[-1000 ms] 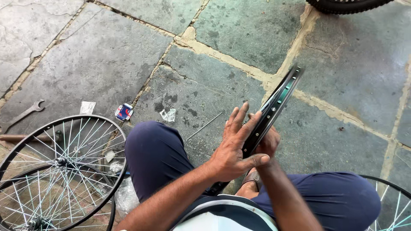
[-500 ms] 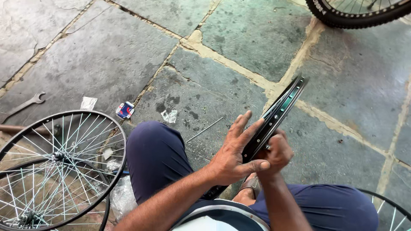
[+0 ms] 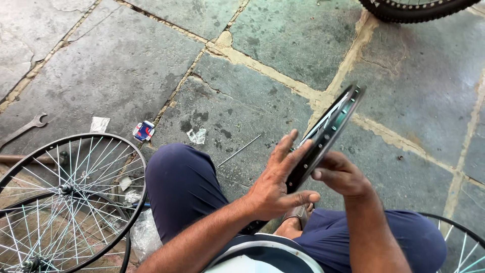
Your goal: The person holds a bicycle wheel rim and works on the spokes and nipples by hand and with a small tool. They rotate the rim while sitting on a stone floor to reach different sections of the wheel.
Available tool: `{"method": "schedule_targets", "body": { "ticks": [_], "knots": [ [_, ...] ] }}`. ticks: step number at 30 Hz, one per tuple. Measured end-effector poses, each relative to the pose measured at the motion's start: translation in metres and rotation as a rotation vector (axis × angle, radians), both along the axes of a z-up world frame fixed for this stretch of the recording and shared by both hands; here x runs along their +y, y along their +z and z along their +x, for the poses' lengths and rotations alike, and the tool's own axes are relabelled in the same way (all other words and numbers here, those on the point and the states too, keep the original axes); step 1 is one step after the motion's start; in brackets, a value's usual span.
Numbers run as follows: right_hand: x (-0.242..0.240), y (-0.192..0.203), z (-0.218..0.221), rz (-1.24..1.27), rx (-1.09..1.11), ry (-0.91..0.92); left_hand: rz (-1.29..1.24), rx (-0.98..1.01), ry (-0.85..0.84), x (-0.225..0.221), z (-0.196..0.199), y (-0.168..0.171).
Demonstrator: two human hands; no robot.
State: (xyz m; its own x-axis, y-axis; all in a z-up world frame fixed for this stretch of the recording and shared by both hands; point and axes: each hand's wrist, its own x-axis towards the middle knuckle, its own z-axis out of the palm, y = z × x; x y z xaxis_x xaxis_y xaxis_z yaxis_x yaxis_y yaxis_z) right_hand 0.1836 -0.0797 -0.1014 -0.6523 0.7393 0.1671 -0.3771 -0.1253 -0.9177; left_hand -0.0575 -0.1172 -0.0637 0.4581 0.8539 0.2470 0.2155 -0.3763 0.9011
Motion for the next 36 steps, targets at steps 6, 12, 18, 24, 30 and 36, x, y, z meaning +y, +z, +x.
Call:
{"method": "schedule_targets", "body": {
  "ticks": [6, 12, 18, 24, 30, 36],
  "knots": [
    [-0.038, -0.002, -0.054, 0.793, -0.877, -1.170, -0.069, -0.025, 0.007, 0.005, -0.005, 0.000],
    [-0.012, -0.005, -0.028, 0.007, -0.855, -0.338, -0.004, 0.050, 0.014, 0.003, -0.001, 0.000],
    [-0.019, -0.059, -0.058, 1.003, -0.602, -1.127, 0.027, 0.038, 0.029, 0.001, 0.005, -0.007],
    [0.007, -0.041, -0.006, -0.151, -0.137, -0.080, -0.019, -0.004, 0.024, 0.006, -0.005, 0.001],
    [-0.011, -0.010, -0.033, 0.480, -0.797, -0.727, -0.073, -0.011, 0.021, 0.005, -0.006, -0.001],
    [-0.026, -0.025, -0.063, 1.011, -0.795, -1.219, -0.113, 0.009, 0.004, 0.005, -0.002, 0.002]
  ]
}}
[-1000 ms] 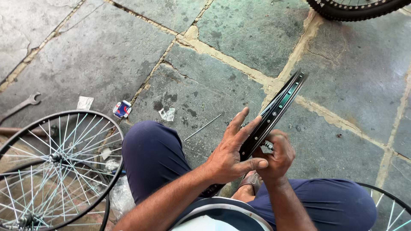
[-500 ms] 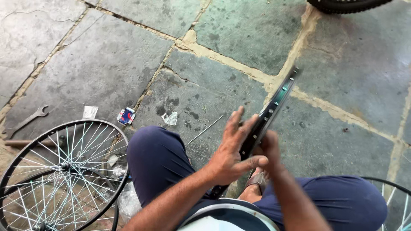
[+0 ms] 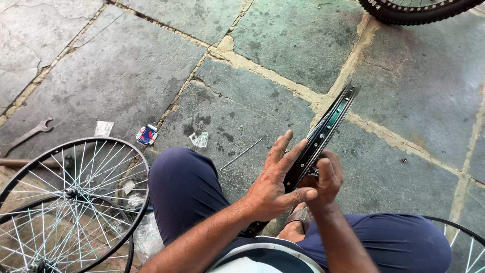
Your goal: The person holds a bicycle wheel rim and works on the spokes and nipples by hand and with a small tool. They rotate the rim while sitting on a stone floor to reach different sections of the wheel.
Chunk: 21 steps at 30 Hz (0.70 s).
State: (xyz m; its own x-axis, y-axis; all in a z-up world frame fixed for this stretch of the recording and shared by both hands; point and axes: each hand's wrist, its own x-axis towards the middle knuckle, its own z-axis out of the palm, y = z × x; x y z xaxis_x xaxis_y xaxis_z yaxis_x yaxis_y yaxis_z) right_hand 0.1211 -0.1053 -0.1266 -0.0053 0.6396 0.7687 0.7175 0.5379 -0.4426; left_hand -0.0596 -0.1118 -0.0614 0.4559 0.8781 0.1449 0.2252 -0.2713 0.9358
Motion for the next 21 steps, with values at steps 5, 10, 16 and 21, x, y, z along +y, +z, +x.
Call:
{"method": "schedule_targets", "body": {
  "ticks": [5, 10, 16, 21],
  "knots": [
    [-0.002, -0.001, 0.026, -0.624, 0.585, 0.454, 0.052, -0.009, 0.011, 0.000, -0.005, 0.000],
    [0.001, 0.023, 0.036, -0.987, 0.927, 0.714, 0.023, -0.041, 0.003, -0.002, -0.004, 0.001],
    [0.008, 0.050, 0.015, -0.640, 0.106, 0.228, 0.024, -0.055, 0.021, -0.004, -0.001, 0.001],
    [-0.003, 0.025, -0.006, 0.002, -0.070, -0.130, 0.020, -0.054, 0.011, -0.003, 0.001, 0.003]
  ]
}}
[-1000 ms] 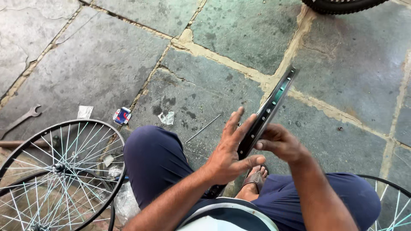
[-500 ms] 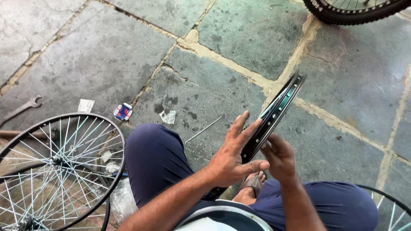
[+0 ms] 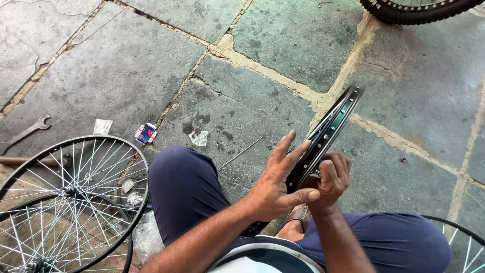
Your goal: The person holds a bicycle wheel rim and works on the spokes and nipples by hand and with a small tool. They rotate the rim while sitting on a stone floor to reach different sections of the wheel.
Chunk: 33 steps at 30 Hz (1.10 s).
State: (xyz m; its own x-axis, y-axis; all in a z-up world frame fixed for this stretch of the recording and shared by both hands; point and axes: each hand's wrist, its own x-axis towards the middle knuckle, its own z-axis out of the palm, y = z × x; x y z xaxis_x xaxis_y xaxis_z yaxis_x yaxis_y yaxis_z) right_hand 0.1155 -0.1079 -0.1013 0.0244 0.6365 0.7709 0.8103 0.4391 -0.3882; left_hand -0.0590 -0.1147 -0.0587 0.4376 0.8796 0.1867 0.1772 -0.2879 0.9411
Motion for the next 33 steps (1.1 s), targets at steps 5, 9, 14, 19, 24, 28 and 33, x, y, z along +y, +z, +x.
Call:
{"method": "schedule_targets", "body": {
  "ticks": [5, 9, 14, 19, 24, 28, 33],
  "knots": [
    [-0.002, -0.016, 0.025, -0.600, 0.688, 0.517, -0.005, -0.014, 0.008, 0.005, -0.007, 0.002],
    [-0.001, -0.006, 0.044, -0.901, 1.077, 0.731, -0.005, -0.005, -0.002, -0.002, -0.005, -0.001],
    [0.009, 0.017, 0.031, -0.815, 0.420, 0.498, -0.008, -0.011, 0.010, 0.001, -0.003, 0.001],
    [0.003, 0.006, 0.004, -0.051, -0.040, 0.010, 0.056, 0.030, 0.021, -0.001, 0.001, -0.002],
    [-0.007, 0.000, 0.015, -0.377, 0.273, 0.284, 0.026, -0.007, 0.028, -0.002, -0.001, -0.002],
    [-0.004, 0.008, 0.030, -0.636, 0.719, 0.615, -0.026, -0.034, 0.015, 0.000, -0.004, -0.003],
    [-0.004, 0.008, 0.030, -0.514, 0.288, 0.388, 0.018, 0.012, 0.035, 0.002, -0.004, 0.001]
  ]
}}
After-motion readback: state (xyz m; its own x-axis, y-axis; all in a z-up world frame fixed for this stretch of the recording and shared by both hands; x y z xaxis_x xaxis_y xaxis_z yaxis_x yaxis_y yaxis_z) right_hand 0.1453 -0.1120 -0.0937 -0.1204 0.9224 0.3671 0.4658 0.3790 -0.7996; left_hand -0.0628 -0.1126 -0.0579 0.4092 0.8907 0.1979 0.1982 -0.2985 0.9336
